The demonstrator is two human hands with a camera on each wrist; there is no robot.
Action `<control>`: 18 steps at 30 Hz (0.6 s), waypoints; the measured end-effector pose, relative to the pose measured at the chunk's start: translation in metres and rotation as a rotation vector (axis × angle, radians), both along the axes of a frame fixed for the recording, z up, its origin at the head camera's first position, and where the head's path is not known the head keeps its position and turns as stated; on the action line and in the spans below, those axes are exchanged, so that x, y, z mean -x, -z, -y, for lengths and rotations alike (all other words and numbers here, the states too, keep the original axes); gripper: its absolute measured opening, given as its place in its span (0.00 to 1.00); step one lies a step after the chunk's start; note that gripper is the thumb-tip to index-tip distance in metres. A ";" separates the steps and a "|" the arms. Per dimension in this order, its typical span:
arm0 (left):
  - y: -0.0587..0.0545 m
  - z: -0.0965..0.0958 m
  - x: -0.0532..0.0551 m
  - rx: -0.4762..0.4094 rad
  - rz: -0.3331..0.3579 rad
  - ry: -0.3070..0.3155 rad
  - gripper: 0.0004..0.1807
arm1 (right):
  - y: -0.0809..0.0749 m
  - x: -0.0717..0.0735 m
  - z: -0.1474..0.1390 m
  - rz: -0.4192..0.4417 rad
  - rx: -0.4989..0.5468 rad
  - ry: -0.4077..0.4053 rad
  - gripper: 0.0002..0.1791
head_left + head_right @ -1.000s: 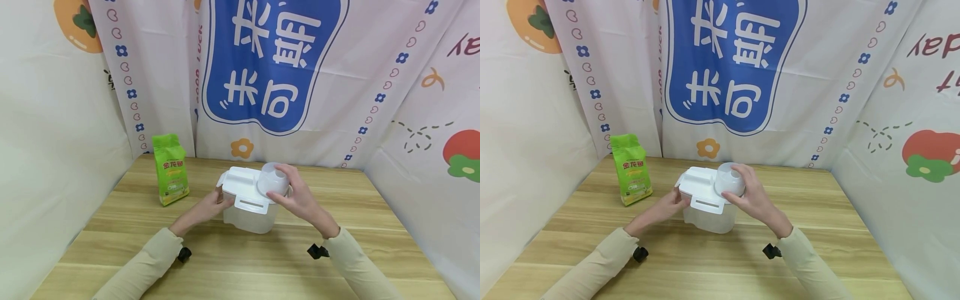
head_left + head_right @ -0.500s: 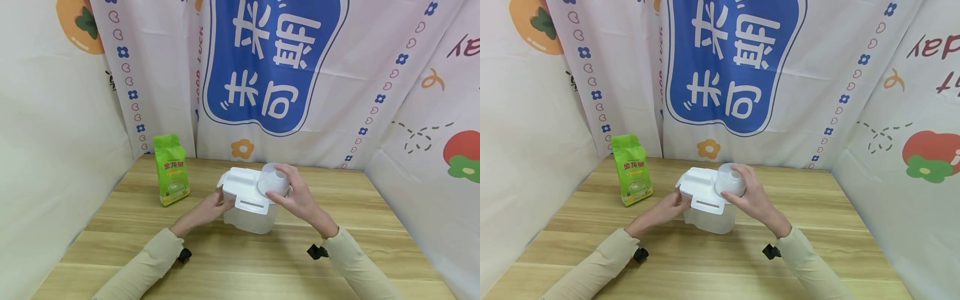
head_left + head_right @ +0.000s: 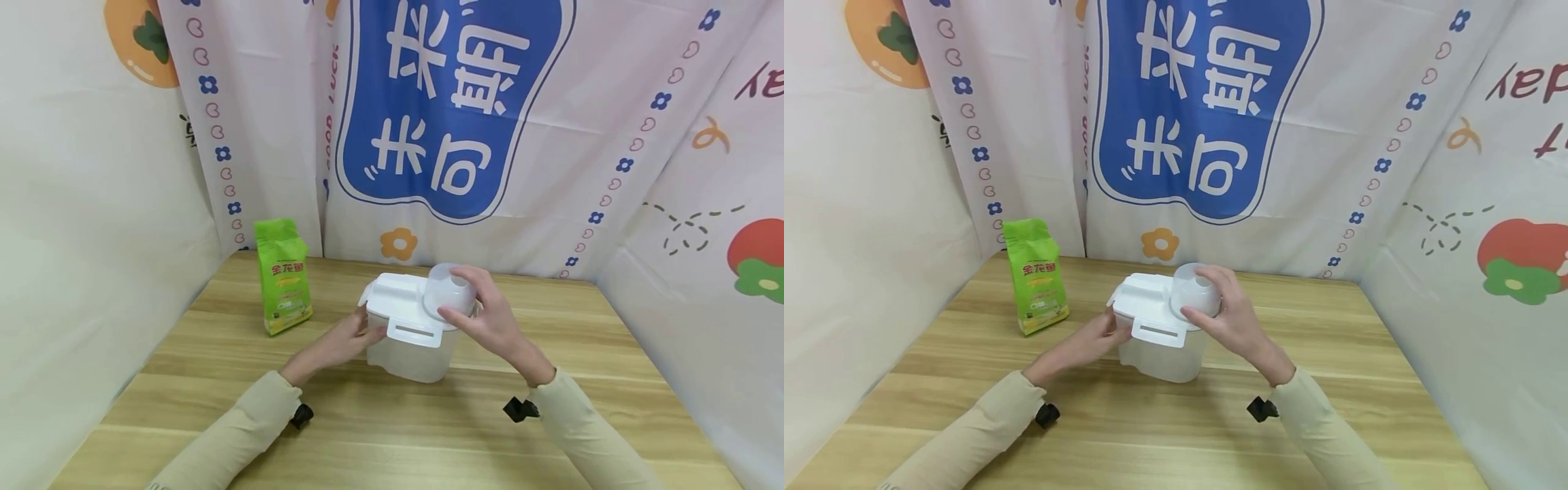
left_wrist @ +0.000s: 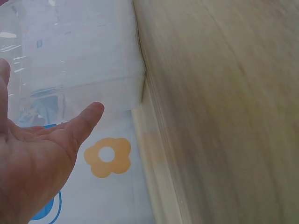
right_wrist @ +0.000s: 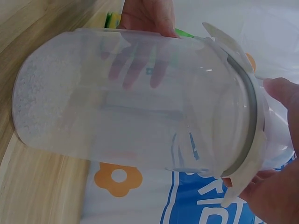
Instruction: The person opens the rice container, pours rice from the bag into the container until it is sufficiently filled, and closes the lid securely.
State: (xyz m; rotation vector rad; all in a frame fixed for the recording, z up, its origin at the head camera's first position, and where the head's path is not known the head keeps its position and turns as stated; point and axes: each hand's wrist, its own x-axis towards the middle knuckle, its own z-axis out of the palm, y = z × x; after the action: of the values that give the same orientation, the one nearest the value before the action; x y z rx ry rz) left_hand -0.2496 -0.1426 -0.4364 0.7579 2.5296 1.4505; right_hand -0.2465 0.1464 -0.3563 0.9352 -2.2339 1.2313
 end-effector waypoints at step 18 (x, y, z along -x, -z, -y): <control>0.003 -0.002 0.002 -0.025 0.056 -0.018 0.43 | -0.029 -0.014 0.007 -0.058 0.177 0.006 0.30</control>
State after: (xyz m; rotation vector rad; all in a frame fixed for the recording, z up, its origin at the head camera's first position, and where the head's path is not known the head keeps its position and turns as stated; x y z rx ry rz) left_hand -0.2511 -0.1408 -0.4390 0.6892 2.4876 1.4905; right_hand -0.2327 0.1397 -0.3269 0.8830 -2.0438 1.3564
